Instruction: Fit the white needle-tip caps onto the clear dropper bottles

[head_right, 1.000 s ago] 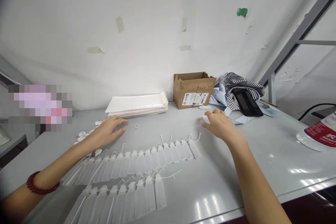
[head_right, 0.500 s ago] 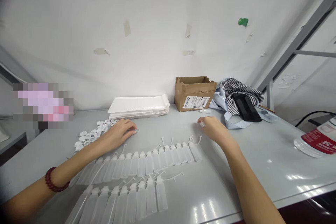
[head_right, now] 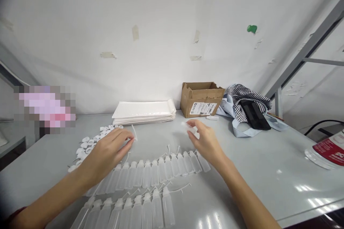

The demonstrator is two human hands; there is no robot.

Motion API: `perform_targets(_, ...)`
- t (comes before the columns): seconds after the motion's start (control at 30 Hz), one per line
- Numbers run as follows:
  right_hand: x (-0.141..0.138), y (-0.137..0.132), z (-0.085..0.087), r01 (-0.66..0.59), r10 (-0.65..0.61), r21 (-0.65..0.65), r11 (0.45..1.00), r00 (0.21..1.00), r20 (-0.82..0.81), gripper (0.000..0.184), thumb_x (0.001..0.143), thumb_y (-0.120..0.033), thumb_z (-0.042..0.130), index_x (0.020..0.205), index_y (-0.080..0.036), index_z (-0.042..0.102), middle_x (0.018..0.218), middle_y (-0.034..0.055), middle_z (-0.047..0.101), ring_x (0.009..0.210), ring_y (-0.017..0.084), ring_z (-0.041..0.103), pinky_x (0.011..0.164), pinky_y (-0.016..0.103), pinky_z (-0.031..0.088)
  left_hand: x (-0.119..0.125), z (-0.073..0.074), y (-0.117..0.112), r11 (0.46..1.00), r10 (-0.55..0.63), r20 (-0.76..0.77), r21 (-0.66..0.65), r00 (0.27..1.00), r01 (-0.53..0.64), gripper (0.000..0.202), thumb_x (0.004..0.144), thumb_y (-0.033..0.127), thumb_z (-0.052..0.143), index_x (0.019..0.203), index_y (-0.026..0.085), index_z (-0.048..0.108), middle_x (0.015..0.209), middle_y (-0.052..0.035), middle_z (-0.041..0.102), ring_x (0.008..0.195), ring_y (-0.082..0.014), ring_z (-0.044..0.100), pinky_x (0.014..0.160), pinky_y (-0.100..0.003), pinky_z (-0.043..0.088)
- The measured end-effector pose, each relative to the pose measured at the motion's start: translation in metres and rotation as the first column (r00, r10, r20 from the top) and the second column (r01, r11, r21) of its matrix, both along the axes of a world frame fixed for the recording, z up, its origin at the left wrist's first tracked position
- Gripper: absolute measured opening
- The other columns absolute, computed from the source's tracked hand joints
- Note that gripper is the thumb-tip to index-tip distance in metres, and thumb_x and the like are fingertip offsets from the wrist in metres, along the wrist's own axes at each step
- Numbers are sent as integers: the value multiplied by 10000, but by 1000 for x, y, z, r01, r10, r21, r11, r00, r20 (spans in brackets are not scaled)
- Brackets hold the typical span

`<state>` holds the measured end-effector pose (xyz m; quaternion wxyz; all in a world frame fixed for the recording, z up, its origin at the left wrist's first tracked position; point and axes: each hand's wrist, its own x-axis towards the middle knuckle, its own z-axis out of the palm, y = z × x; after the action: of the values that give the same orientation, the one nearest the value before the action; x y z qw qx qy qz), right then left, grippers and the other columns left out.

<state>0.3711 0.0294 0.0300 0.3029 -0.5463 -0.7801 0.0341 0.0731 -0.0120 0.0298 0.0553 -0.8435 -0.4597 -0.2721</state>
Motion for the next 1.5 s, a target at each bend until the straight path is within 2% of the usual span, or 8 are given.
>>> perform_targets(0.13,-31,-26,6,-157,157,16,987,987,-44,210,880,-238,517,1081,-232,577,1025,26,705,842,173,657,663,269,546,-8,-4,-17,990,-50,103,140,993,35,132,940,67,430,906,139,536,807,-40,590,755,-171,558,676,-324,456)
perform_targets(0.23,-52,-37,13,-326,329,49,944,937,-120,236,895,-180,524,1125,-229,551,1036,38,689,867,160,649,697,263,548,-11,-5,-23,950,-139,146,299,980,90,126,893,-13,507,929,97,556,852,-75,617,819,-180,576,738,-340,484)
perform_targets(0.37,-78,-39,17,-501,513,125,856,853,-96,289,892,-97,511,1165,-191,523,1034,74,667,949,181,632,805,319,534,-11,-3,-26,877,-174,39,461,984,137,163,813,-91,592,941,11,583,845,-144,645,855,-243,598,708,-396,525)
perform_targets(0.47,-91,-39,9,-529,553,175,830,821,-143,299,878,-61,514,1155,-174,521,1052,87,655,976,178,623,822,313,531,-11,-5,-26,850,-156,-53,502,986,161,187,761,-120,635,921,-31,596,830,-178,661,853,-284,619,681,-428,547)
perform_targets(0.67,-90,-48,-9,-507,535,178,843,819,-204,313,862,-19,525,1141,-162,524,1064,90,647,1010,158,610,856,287,520,-13,-10,-28,826,-189,-91,524,978,208,233,732,-106,667,957,-83,612,901,-223,652,898,-333,627,703,-463,578)
perform_targets(0.9,-89,-57,-5,-561,595,211,801,786,-168,337,842,29,518,1141,-127,527,1084,124,643,1039,186,594,863,335,524,-13,-4,-42,844,-209,-122,480,970,242,189,833,-52,553,1008,-71,620,992,-211,633,984,-333,612,774,-459,593)
perform_targets(1.17,-96,-67,-9,-578,613,207,789,762,-208,340,841,6,523,1156,-121,509,1076,133,661,1010,201,611,846,356,535,-13,-10,-50,898,-205,-94,379,974,226,215,847,-15,568,1054,-16,624,1071,-188,641,1079,-311,590,896,-439,558)
perform_targets(1.5,-95,-71,-9,-552,574,163,818,757,-312,361,859,-51,522,1188,-198,494,1076,98,660,1003,198,624,848,358,541,-13,-11,-54,918,-225,-103,312,969,246,292,920,77,503,1203,28,559,1115,-166,659,1120,-291,580,906,-442,541)
